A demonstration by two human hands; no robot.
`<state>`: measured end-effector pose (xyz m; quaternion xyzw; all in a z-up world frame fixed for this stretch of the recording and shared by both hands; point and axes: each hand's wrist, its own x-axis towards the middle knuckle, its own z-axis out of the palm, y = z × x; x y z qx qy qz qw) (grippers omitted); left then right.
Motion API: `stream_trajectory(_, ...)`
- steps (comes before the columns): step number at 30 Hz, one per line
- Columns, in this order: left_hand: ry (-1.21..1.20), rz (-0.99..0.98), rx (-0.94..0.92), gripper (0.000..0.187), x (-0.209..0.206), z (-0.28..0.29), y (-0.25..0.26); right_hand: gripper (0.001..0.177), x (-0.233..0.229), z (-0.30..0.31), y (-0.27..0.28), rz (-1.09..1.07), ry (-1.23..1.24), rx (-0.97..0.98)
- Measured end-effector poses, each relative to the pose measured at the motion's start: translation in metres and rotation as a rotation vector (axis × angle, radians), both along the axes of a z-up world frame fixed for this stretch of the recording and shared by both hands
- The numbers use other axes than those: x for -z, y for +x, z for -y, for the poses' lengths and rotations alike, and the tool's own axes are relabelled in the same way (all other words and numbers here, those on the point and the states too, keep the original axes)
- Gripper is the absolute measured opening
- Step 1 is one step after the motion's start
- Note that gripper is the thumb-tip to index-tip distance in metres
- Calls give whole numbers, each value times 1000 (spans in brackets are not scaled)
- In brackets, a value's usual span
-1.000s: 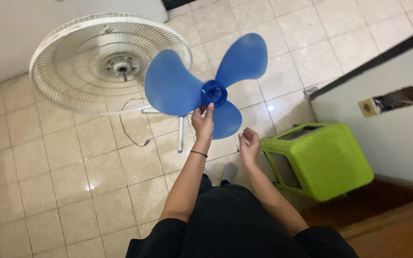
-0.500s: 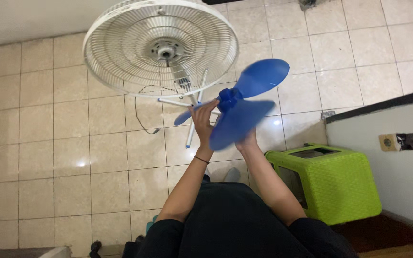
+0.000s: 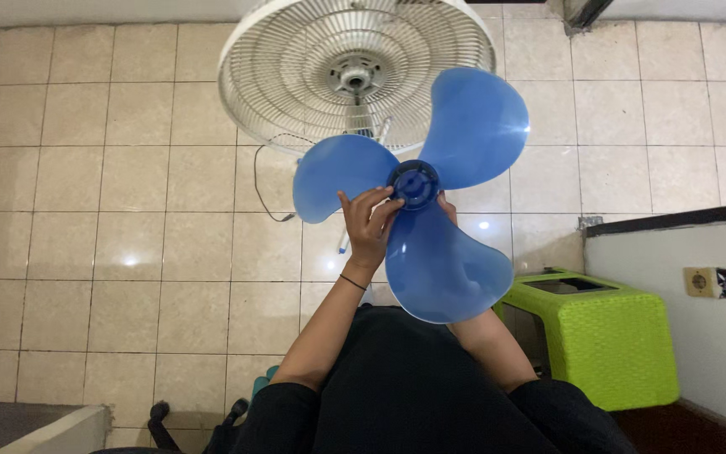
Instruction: The person assembles a standing fan by attaching the front grille, securing the central hub nut, and installing the blue fan blades onto the motor shaft. The person handles the fan grille, hub nut, and blades by hand.
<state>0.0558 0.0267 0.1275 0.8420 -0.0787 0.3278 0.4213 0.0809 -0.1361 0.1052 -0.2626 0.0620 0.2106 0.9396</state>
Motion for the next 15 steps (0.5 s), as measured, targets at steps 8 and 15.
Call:
stream_trajectory(8, -48, -10, 75, 34, 5, -33, 5, 55, -4, -28, -1, 79, -97, 14)
stream_trajectory(15, -111, -138, 256, 42, -2, -76, 20, 64, -19, -42, 3, 213, -190, 57)
